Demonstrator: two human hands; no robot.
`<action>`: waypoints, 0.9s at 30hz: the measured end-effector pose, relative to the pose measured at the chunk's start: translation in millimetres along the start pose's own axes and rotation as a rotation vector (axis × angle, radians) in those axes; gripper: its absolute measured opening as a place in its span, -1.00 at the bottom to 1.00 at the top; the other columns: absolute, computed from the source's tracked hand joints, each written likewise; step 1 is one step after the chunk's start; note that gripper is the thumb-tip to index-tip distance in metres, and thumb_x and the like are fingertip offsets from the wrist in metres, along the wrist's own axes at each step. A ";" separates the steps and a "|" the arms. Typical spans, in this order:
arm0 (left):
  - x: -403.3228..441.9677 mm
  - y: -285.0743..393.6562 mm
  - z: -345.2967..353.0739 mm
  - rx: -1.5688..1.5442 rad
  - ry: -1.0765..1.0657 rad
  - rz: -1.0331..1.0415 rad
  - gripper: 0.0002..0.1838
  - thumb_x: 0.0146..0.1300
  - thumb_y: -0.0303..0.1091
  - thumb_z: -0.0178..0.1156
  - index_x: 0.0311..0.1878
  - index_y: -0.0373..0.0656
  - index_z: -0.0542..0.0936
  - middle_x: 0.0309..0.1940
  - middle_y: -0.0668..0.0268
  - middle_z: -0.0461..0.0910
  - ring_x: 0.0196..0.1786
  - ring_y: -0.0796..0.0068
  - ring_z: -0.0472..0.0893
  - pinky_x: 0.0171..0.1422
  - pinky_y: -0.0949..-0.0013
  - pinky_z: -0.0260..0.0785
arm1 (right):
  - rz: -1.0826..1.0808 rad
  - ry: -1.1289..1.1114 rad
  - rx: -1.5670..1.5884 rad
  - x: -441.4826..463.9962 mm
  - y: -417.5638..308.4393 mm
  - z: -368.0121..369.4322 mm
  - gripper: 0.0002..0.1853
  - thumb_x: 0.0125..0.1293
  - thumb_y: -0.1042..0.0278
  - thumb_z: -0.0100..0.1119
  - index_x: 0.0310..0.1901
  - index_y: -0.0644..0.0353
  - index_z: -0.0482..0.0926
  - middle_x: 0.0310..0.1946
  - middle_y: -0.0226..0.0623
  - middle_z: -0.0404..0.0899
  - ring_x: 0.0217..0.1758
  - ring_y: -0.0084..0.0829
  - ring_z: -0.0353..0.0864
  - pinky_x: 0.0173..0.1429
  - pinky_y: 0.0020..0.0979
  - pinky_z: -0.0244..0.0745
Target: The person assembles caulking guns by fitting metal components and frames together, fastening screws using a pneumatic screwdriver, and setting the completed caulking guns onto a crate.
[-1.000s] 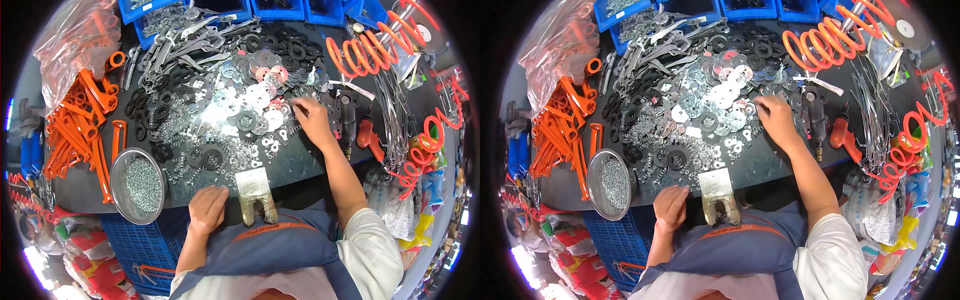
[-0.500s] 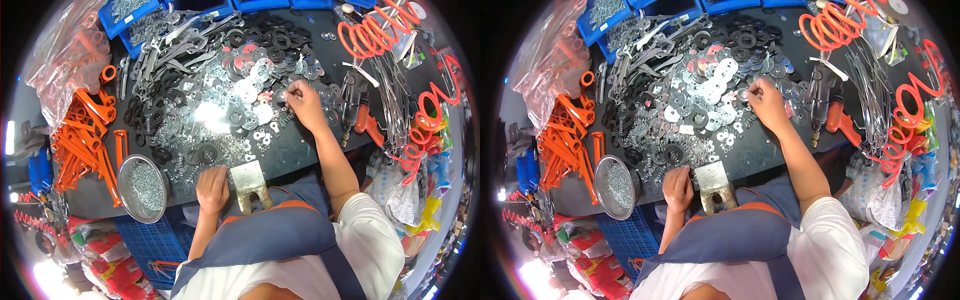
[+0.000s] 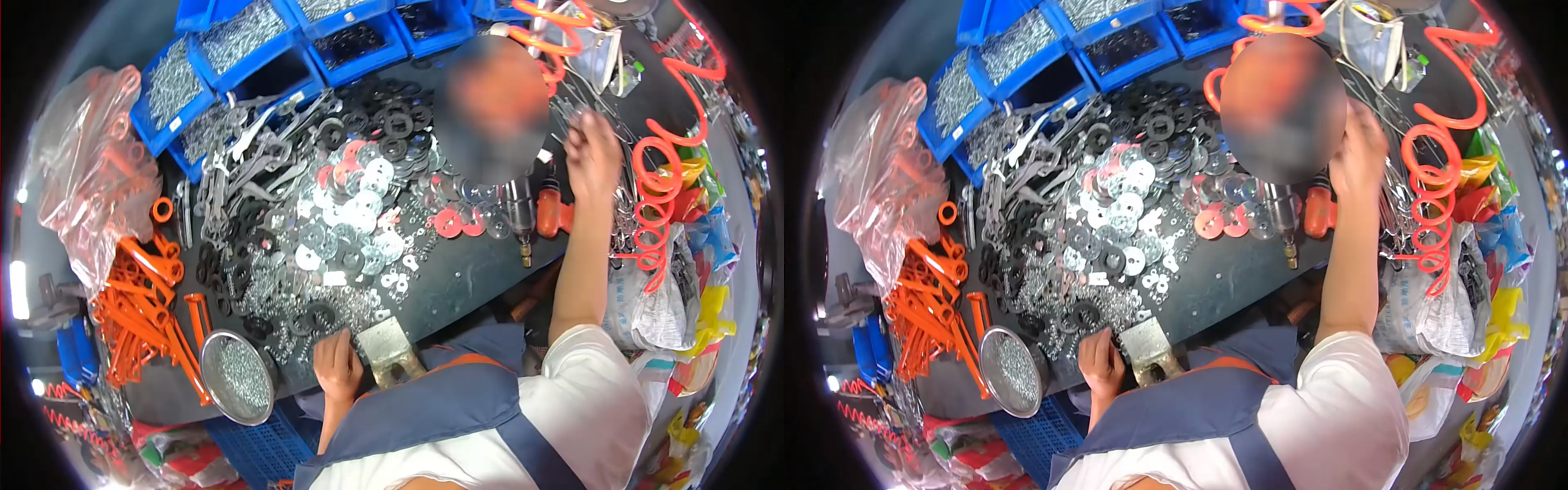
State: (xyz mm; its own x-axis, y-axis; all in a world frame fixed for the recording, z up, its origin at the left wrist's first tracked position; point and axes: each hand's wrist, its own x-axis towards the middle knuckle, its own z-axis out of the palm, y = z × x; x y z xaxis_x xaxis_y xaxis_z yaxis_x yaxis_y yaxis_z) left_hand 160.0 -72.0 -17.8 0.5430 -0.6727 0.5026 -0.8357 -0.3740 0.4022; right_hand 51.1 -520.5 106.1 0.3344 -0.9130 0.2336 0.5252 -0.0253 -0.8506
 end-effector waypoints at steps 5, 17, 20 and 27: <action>-1.9 -0.1 1.1 0.043 -0.015 -0.001 -0.59 -0.11 -0.70 0.14 -0.08 -0.32 0.55 -0.27 0.14 0.59 -0.27 0.14 0.56 -0.17 0.19 0.38 | 0.226 -0.279 -0.697 123.0 111.7 -40.8 -0.81 0.20 0.28 0.23 -0.24 0.20 0.66 -0.45 -0.44 0.62 -0.42 -0.59 0.53 -0.37 -0.50 0.42; -2.0 3.7 2.8 0.070 -0.027 -0.043 -0.59 -0.12 -0.65 0.14 -0.08 -0.30 0.54 -0.29 0.12 0.58 -0.32 0.11 0.53 -0.21 0.15 0.36 | -0.058 -0.475 -1.408 188.8 209.4 18.4 -0.53 0.25 -0.02 0.05 -0.16 0.30 0.62 -0.12 0.17 0.58 0.00 0.06 0.58 0.06 -0.08 0.48; -2.3 1.5 3.9 0.083 -0.022 -0.026 -0.59 -0.13 -0.68 0.14 -0.09 -0.30 0.54 -0.30 0.13 0.57 -0.32 0.11 0.53 -0.22 0.16 0.36 | 0.253 -0.588 -1.345 198.4 152.1 18.1 -0.64 0.30 0.15 0.07 -0.17 0.35 0.61 -0.18 0.12 0.61 -0.10 0.03 0.62 -0.02 -0.13 0.51; 1.1 5.0 2.2 0.081 -0.010 -0.027 -0.59 -0.14 -0.71 0.14 -0.11 -0.29 0.56 -0.32 0.13 0.56 -0.31 0.13 0.53 -0.22 0.18 0.36 | 0.181 -0.092 -1.384 182.5 145.5 39.8 -0.68 0.28 0.19 0.12 -0.17 0.32 0.63 -0.22 0.07 0.62 -0.15 -0.05 0.62 -0.06 -0.19 0.51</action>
State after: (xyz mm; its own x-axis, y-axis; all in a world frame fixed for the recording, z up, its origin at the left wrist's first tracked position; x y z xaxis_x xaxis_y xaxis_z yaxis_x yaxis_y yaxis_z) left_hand 156.2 -76.0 -16.9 0.5649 -0.6677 0.4848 -0.8249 -0.4421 0.3524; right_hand 219.7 -674.7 43.8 0.3917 -0.9184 0.0556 -0.7009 -0.3370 -0.6286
